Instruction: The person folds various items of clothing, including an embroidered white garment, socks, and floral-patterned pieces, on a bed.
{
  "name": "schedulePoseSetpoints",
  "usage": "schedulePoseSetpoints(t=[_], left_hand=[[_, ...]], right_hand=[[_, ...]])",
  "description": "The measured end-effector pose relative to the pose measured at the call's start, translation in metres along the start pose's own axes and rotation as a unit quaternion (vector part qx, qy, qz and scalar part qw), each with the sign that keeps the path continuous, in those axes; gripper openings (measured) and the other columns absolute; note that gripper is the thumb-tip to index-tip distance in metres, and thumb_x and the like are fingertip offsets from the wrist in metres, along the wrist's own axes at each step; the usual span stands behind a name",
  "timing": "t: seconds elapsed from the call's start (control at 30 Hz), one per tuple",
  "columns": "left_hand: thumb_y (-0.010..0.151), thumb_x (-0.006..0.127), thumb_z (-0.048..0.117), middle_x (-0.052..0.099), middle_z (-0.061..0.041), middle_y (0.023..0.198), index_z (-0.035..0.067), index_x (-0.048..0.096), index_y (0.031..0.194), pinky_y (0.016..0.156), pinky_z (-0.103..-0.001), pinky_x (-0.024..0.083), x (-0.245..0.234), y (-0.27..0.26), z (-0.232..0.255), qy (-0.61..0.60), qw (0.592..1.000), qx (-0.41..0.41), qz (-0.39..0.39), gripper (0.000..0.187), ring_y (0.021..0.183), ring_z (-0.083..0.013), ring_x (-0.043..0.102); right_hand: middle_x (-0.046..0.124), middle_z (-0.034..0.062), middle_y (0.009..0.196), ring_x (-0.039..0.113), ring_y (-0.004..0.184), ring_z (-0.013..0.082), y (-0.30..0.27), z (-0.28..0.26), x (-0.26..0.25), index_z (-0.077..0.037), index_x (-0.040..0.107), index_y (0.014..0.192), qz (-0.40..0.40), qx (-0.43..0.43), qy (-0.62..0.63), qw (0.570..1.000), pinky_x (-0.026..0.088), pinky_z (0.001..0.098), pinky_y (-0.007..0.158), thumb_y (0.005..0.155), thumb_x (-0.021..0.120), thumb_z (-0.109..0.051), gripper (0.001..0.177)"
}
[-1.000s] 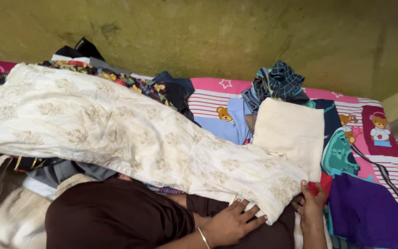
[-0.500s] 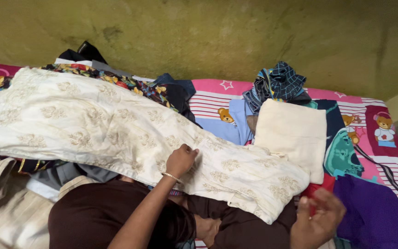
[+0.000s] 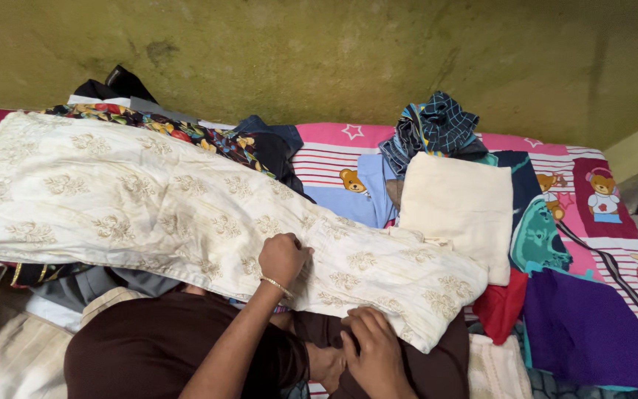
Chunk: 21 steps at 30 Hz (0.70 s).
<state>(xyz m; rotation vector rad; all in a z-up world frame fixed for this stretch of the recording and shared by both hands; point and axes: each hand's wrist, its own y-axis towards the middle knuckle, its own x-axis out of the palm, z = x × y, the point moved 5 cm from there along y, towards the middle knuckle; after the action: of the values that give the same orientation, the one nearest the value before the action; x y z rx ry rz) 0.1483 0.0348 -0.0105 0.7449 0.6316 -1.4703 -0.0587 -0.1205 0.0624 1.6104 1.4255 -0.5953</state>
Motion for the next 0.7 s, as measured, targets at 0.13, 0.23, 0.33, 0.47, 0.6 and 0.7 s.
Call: schedulePoseSetpoints(t=[0.13, 0.23, 0.33, 0.47, 0.6, 0.7], left_hand=[[0.073, 0.079, 0.027, 0.072, -0.020, 0.078, 0.005, 0.073, 0.079, 0.072, -0.045, 0.057, -0.004, 0.012, -0.003, -0.072, 0.995, -0.037, -0.058, 0.024, 0.076, -0.0368, 0.072], [0.073, 0.074, 0.024, 0.071, -0.021, 0.072, 0.002, 0.069, 0.078, 0.071, -0.044, 0.058, -0.012, 0.014, -0.012, -0.121, 0.988, -0.058, -0.079, 0.024, 0.071, -0.0364, 0.073], [0.063, 0.079, 0.025, 0.071, -0.018, 0.072, 0.001, 0.067, 0.079, 0.065, -0.044, 0.057, -0.011, 0.015, -0.023, -0.123, 0.990, -0.039, -0.051, 0.031, 0.067, -0.0349, 0.071], [0.065, 0.094, 0.049, 0.070, -0.013, 0.073, 0.002, 0.062, 0.093, 0.066, -0.036, 0.057, 0.018, 0.016, -0.039, -0.156, 0.976, -0.089, -0.127, 0.064, 0.066, -0.0232, 0.070], [0.083, 0.082, 0.048, 0.065, -0.011, 0.067, -0.010, 0.070, 0.087, 0.054, -0.032, 0.050, 0.032, 0.009, -0.033, -0.231, 0.930, -0.179, -0.223, 0.060, 0.055, -0.0182, 0.061], [0.088, 0.080, 0.036, 0.060, -0.003, 0.066, -0.007, 0.068, 0.094, 0.047, -0.030, 0.041, 0.016, 0.011, 0.001, -0.390, 0.883, -0.169, -0.198, 0.046, 0.052, -0.0128, 0.051]], right_hand=[[0.069, 0.0130, 0.106, 0.062, 0.112, 0.0332, -0.001, 0.008, 0.008, -0.002, 0.071, 0.096, -0.009, -0.010, -0.018, 1.000, 0.049, 0.0441, 0.098, 0.080, 0.074, -0.009, 0.018], [0.070, 0.0122, 0.106, 0.062, 0.113, 0.0320, -0.011, 0.015, 0.015, -0.003, 0.072, 0.097, -0.003, -0.005, -0.019, 1.000, 0.050, 0.0438, 0.099, 0.081, 0.074, -0.009, 0.017], [0.069, 0.0135, 0.108, 0.061, 0.116, 0.0336, -0.019, 0.020, 0.022, -0.002, 0.073, 0.097, -0.004, -0.006, -0.030, 1.000, 0.048, 0.0453, 0.100, 0.081, 0.073, -0.009, 0.018], [0.069, 0.0166, 0.111, 0.057, 0.121, 0.0376, -0.027, 0.023, 0.031, 0.000, 0.074, 0.102, -0.051, -0.002, -0.043, 0.998, 0.044, 0.0491, 0.102, 0.082, 0.073, -0.012, 0.023], [0.062, 0.0214, 0.128, 0.052, 0.131, 0.0374, -0.027, 0.018, 0.038, 0.003, 0.068, 0.118, -0.113, -0.015, -0.045, 0.992, 0.041, 0.0490, 0.110, 0.090, 0.067, -0.012, 0.032], [0.053, 0.0275, 0.143, 0.045, 0.139, 0.0412, -0.014, 0.002, 0.040, 0.008, 0.058, 0.133, -0.127, -0.099, -0.048, 0.986, 0.036, 0.0505, 0.112, 0.091, 0.063, -0.014, 0.047]])
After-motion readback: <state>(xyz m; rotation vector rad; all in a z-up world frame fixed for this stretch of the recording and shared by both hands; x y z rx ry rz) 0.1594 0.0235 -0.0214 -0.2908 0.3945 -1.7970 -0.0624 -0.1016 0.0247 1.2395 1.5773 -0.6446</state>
